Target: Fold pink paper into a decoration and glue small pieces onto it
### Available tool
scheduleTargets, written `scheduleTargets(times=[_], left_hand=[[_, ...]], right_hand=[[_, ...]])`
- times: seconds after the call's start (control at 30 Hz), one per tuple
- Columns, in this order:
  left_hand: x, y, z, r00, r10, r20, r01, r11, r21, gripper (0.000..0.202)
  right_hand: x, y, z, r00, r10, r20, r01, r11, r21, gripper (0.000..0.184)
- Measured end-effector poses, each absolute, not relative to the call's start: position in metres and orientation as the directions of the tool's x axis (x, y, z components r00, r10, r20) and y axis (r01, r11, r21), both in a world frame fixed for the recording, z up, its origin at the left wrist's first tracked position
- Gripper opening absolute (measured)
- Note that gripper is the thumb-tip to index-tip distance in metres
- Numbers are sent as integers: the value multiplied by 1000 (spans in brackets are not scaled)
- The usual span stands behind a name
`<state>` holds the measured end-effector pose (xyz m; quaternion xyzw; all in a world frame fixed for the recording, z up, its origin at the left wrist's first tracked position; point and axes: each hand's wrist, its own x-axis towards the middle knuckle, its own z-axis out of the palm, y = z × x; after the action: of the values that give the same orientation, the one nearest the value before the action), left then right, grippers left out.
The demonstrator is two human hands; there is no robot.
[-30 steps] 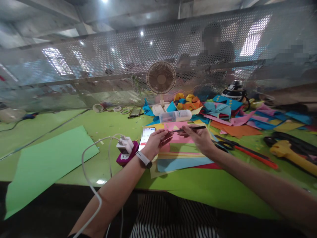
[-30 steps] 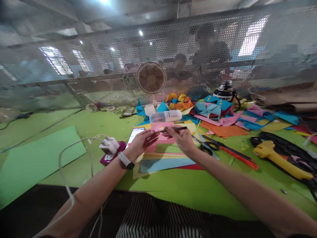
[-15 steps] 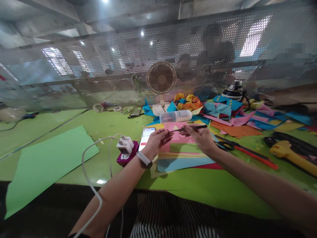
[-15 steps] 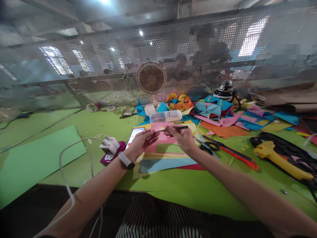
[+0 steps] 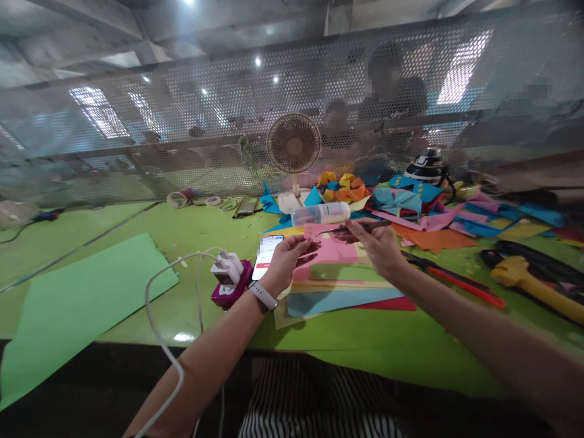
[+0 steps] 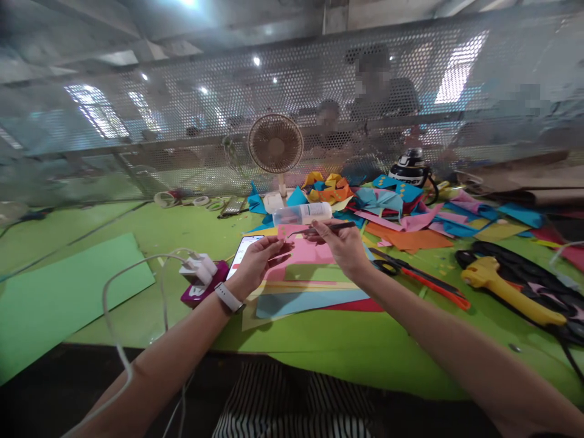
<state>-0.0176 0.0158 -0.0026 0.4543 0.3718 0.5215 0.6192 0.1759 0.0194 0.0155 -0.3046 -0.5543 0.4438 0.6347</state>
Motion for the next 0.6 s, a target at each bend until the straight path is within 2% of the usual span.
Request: scheduleTargets(times=[0.3, 0.6], left_hand=[[-16, 13, 1, 176, 984, 25, -253, 20, 967, 22], [-15, 13, 0, 193, 980, 51, -307, 11, 952, 21]], right_hand=[[175, 19, 16, -15, 907, 421, -232, 406, -884, 30], [173, 19, 14, -1, 915, 403, -205, 395, -896, 31]])
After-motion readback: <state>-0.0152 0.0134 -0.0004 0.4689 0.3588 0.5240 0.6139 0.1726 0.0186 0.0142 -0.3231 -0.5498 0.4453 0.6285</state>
